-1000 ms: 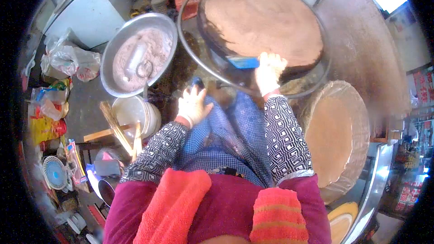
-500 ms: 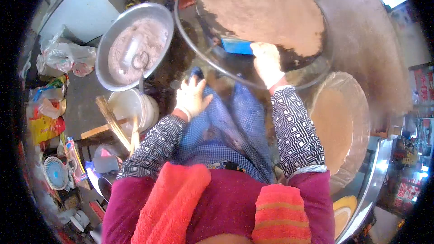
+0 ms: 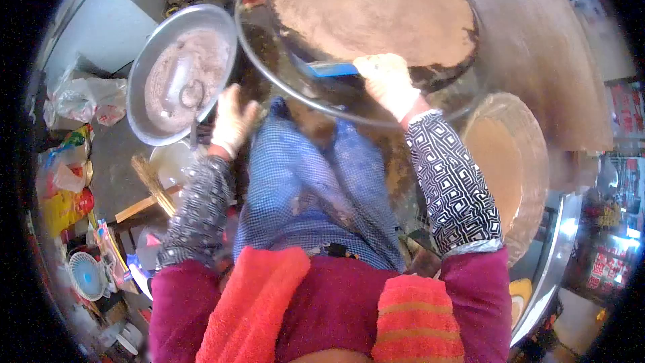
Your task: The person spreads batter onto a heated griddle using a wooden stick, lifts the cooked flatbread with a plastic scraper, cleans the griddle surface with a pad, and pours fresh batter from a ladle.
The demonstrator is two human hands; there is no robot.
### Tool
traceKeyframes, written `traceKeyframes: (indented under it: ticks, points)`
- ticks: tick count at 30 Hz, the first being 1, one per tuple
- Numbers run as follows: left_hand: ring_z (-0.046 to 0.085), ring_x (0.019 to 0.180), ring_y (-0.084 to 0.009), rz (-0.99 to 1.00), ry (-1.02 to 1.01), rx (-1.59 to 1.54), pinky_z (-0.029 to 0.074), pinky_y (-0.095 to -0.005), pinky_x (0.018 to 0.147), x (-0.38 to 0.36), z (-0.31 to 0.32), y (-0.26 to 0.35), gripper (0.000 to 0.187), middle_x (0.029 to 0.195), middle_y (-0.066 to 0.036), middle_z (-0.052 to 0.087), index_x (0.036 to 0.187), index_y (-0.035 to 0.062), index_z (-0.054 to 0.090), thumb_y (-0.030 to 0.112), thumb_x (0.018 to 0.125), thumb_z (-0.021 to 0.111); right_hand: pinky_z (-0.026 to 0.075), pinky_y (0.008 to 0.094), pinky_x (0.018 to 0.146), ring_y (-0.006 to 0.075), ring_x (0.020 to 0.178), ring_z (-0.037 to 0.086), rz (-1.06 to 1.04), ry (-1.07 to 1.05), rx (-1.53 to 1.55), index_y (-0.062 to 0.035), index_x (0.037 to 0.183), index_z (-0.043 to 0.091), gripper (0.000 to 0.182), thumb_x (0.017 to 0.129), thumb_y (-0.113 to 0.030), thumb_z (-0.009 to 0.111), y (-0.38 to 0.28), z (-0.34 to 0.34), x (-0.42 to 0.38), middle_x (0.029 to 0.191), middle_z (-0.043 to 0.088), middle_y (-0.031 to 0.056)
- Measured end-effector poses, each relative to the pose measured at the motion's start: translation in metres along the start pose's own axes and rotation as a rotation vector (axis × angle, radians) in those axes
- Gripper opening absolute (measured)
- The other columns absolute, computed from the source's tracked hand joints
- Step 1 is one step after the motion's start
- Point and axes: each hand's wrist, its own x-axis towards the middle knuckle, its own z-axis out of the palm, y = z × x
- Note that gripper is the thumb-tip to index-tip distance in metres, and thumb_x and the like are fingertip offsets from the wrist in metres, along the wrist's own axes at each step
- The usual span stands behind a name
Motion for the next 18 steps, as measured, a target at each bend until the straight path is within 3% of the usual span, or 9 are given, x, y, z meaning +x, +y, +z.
traceKeyframes:
  ticks: [2, 5, 7, 11, 13, 15, 17, 18]
  points:
    - [0.044, 0.13, -0.0437, 0.004, 0.026, 0.109, 0.04, -0.0456, 0.108, 0.035, -0.012, -0.009, 0.067, 0.141, -0.026, 0.043, 0.14, 0.0032, 0.044, 0.024, 0.084, 0.074, 0.054, 0.0382, 0.076, 0.0278, 0.086, 0.07, 0.041, -0.058, 0.006, -0.0154, 0.097, 0.071, 0.023, 0.08, -0.005, 0.06, 0.001, -0.004, -0.007, 0.095, 0.073, 0.0084]
    - [0.046, 0.127, -0.042, 0.082, -0.003, 0.226, 0.041, -0.0451, 0.107, 0.082, -0.034, -0.005, 0.065, 0.14, -0.023, 0.045, 0.14, 0.0053, 0.045, 0.019, 0.083, 0.073, 0.054, 0.0385, 0.078, 0.0272, 0.088, 0.07, -0.096, 0.227, 0.152, -0.0134, 0.097, 0.07, 0.022, 0.078, -0.005, 0.061, 0.024, 0.004, -0.042, 0.095, 0.073, 0.0091]
    - [0.049, 0.125, -0.0395, 0.232, 0.0, 0.306, 0.042, -0.0452, 0.105, 0.105, -0.045, -0.011, 0.064, 0.138, -0.018, 0.048, 0.139, 0.0087, 0.047, 0.015, 0.081, 0.072, 0.052, 0.0412, 0.083, 0.0261, 0.094, 0.07, -0.119, 0.271, 0.129, -0.0142, 0.096, 0.07, 0.022, 0.076, -0.009, 0.064, 0.055, 0.003, -0.072, 0.099, 0.073, 0.007]
    - [0.048, 0.127, -0.0372, 0.266, -0.025, 0.436, 0.043, -0.0441, 0.106, 0.136, -0.047, -0.027, 0.066, 0.142, -0.014, 0.046, 0.139, 0.0105, 0.047, 0.013, 0.079, 0.072, 0.048, 0.04, 0.087, 0.0235, 0.093, 0.068, -0.013, 0.336, 0.138, -0.0175, 0.095, 0.068, 0.025, 0.071, -0.01, 0.068, 0.091, 0.007, -0.109, 0.096, 0.072, 0.0031]
    - [0.045, 0.132, -0.0367, 0.236, -0.045, 0.518, 0.039, -0.0446, 0.109, 0.151, -0.038, -0.031, 0.068, 0.145, -0.013, 0.045, 0.138, 0.0117, 0.048, 0.01, 0.075, 0.073, 0.048, 0.0404, 0.086, 0.0238, 0.091, 0.068, -0.007, 0.346, 0.125, -0.0175, 0.094, 0.067, 0.025, 0.071, -0.009, 0.069, 0.077, 0.009, -0.089, 0.094, 0.072, 0.0025]
    - [0.041, 0.136, -0.036, 0.394, -0.042, 0.679, 0.034, -0.0461, 0.113, 0.163, -0.031, -0.022, 0.073, 0.147, -0.013, 0.044, 0.139, 0.0129, 0.047, 0.009, 0.072, 0.074, 0.048, 0.0412, 0.084, 0.0245, 0.092, 0.067, -0.074, 0.43, 0.175, -0.0172, 0.096, 0.067, 0.028, 0.069, -0.008, 0.069, 0.06, 0.025, -0.071, 0.096, 0.07, 0.0041]
    - [0.034, 0.142, -0.0342, 0.54, -0.113, 0.789, 0.025, -0.0493, 0.118, 0.171, -0.028, -0.008, 0.075, 0.148, -0.012, 0.044, 0.137, 0.0147, 0.05, 0.011, 0.067, 0.076, 0.047, 0.0421, 0.086, 0.0268, 0.095, 0.065, -0.04, 0.335, 0.149, -0.0145, 0.1, 0.067, 0.032, 0.068, -0.007, 0.066, 0.035, 0.028, -0.051, 0.103, 0.069, 0.006]
    - [0.038, 0.139, -0.0331, 0.573, -0.182, 0.876, 0.025, -0.0491, 0.118, 0.172, -0.021, -0.003, 0.061, 0.141, -0.012, 0.051, 0.129, 0.0153, 0.059, 0.015, 0.07, 0.075, 0.047, 0.0425, 0.087, 0.0268, 0.097, 0.065, -0.057, 0.32, 0.166, -0.0134, 0.101, 0.067, 0.031, 0.071, -0.007, 0.064, 0.026, 0.027, -0.043, 0.103, 0.069, 0.0068]
